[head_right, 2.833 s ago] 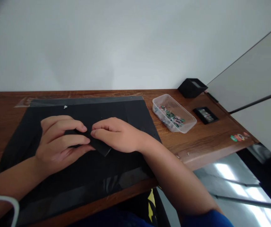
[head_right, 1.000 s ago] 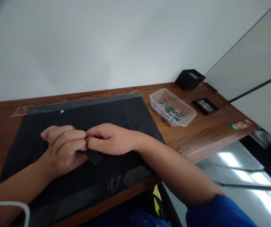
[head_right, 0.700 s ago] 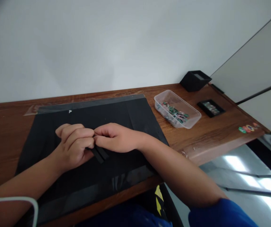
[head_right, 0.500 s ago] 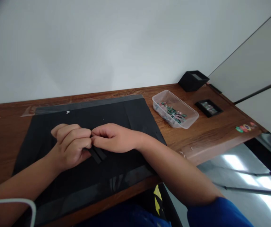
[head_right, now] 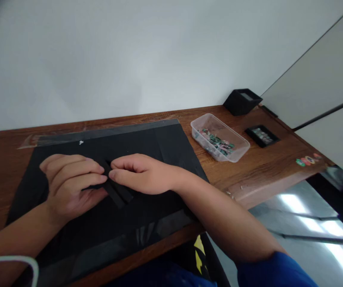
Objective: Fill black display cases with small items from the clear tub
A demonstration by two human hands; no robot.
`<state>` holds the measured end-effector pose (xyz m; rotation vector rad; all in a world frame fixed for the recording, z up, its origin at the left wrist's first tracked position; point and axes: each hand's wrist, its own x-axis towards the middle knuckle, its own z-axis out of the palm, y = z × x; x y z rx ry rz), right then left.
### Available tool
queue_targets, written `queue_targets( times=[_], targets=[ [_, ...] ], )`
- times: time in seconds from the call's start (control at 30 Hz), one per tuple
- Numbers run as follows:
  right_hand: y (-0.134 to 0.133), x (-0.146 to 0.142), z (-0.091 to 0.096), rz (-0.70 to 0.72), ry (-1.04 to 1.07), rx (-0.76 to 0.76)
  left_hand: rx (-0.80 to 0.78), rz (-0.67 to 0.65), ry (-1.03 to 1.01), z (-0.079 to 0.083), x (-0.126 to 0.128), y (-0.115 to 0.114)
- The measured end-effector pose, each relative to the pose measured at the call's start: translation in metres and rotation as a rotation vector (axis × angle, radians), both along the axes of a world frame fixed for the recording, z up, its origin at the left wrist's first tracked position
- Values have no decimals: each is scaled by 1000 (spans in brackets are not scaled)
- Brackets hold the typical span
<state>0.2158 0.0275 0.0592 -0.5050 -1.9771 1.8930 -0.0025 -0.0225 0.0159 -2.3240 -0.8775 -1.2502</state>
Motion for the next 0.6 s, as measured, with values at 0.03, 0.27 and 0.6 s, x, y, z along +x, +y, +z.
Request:
queue_targets(
  times=[0.03,0.27,0.6],
  targets=[
    [0,0,0,-3,2,3,1,3,1,0,-1,1],
    [-2,0,2,-28,-32,27,4,2,-1,4,-5,3],
    [-2,0,4,-100,-2,-81,103,-19,54,6,-15,6]
  ],
)
